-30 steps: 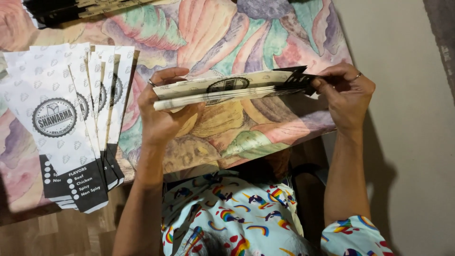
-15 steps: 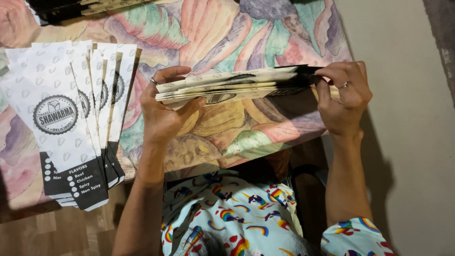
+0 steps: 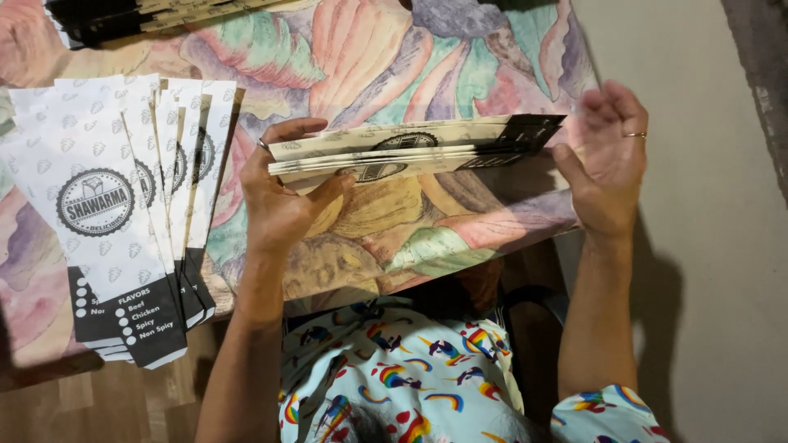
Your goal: Assembling paper shawarma packaging by applying glue to the edges of a stack and folding them individually.
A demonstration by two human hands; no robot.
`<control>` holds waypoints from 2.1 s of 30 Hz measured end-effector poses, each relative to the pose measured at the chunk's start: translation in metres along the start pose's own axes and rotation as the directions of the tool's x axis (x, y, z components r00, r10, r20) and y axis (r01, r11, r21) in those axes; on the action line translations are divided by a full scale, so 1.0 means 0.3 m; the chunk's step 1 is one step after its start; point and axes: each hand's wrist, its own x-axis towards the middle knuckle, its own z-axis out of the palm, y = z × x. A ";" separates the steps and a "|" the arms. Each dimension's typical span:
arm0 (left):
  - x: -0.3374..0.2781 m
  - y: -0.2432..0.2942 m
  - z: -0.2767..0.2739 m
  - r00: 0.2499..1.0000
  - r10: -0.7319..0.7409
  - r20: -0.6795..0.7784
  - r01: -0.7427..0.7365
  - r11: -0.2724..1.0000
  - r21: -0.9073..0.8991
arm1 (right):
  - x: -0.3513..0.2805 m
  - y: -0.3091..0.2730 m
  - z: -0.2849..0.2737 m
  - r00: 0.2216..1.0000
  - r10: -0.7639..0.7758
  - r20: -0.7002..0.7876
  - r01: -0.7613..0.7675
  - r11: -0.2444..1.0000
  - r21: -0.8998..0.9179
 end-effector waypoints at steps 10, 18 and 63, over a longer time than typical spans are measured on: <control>-0.009 0.011 0.005 1.000 -0.019 0.002 0.019 0.999 -0.029 | -0.016 -0.033 0.100 0.982 0.139 0.128 -0.161 0.969 0.188; -0.009 0.008 0.013 0.998 -0.061 -0.022 0.058 0.994 -0.093 | -0.037 -0.026 0.101 0.967 0.173 0.184 -0.197 0.973 0.118; -0.020 0.534 0.080 0.849 0.460 0.262 -0.438 0.888 -0.139 | 0.010 -0.655 0.107 0.880 0.304 0.365 -0.156 0.911 -0.382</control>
